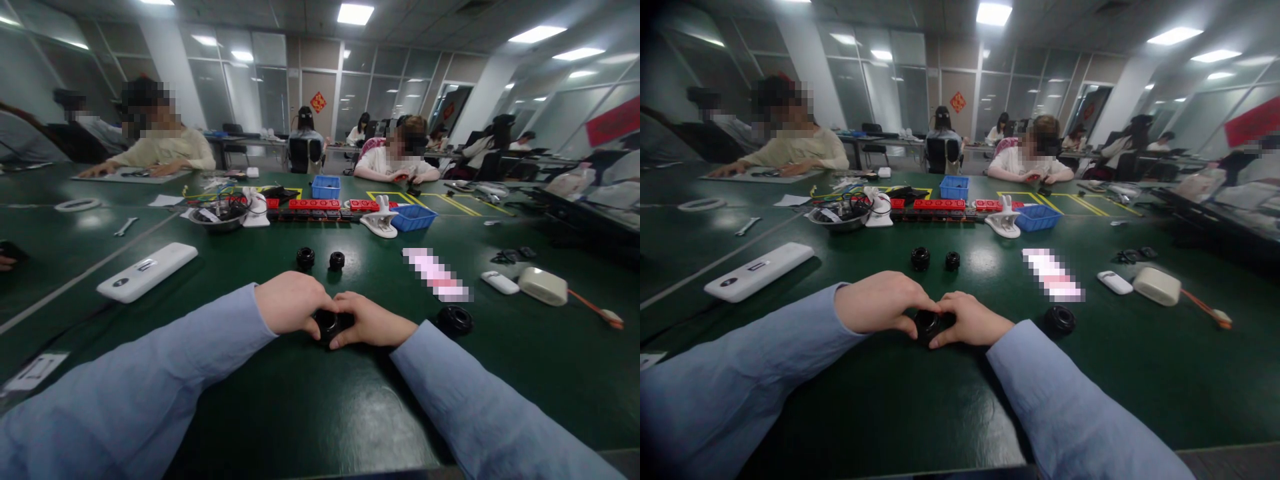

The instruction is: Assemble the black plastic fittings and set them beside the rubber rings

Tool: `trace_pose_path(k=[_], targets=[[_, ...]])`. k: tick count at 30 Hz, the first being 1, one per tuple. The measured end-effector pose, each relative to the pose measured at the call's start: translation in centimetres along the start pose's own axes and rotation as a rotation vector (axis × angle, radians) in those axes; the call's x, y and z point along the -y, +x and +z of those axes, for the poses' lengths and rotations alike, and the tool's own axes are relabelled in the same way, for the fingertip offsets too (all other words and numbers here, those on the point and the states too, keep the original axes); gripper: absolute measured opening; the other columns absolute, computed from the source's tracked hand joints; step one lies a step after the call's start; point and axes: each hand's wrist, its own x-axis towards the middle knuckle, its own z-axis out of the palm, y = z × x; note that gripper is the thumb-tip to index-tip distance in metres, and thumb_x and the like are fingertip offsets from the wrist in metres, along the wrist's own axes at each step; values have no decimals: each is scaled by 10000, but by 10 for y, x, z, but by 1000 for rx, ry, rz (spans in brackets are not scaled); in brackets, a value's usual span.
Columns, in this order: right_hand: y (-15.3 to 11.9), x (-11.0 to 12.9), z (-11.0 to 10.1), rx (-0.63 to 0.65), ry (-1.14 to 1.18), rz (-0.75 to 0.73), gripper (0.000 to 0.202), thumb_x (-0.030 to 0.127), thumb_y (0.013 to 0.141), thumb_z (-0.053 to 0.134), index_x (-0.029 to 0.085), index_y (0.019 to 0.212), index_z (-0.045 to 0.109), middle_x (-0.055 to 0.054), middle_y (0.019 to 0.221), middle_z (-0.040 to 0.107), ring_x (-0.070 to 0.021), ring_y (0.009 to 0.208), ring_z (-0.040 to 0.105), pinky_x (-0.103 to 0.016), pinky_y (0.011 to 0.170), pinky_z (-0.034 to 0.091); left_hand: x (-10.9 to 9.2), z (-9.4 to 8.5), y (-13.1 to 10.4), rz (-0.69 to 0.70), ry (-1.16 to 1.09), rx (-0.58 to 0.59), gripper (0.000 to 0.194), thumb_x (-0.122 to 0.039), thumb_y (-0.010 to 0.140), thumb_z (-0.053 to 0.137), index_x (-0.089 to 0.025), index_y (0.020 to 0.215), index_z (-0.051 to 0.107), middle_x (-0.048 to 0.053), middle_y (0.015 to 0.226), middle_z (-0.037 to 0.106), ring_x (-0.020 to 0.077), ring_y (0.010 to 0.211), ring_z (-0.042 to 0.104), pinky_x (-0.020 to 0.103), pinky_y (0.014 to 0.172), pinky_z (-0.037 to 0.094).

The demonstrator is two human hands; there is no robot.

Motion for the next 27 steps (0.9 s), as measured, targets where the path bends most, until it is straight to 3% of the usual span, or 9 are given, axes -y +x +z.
trace_pose_path(k=[15, 27], targets=[[1, 3, 1, -2, -11, 34, 480, 356, 599, 796, 229, 1041, 657, -26, 918, 582, -203, 903, 515, -318, 802, 395, 0, 1, 1, -14, -11, -13, 437, -371, 706, 725, -277, 1121, 624, 23, 941, 691, 214, 882, 637, 245, 665, 440], [4, 4, 9, -128, -34, 81, 471, 414, 572, 796, 183, 950, 637, -27, 873, 585, -183, 810, 529, -288, 708, 390, 2, 5, 2, -86, 24, -47, 424, -429, 705, 708, -270, 1093, 644, 31, 916, 696, 224, 866, 638, 252, 649, 432]])
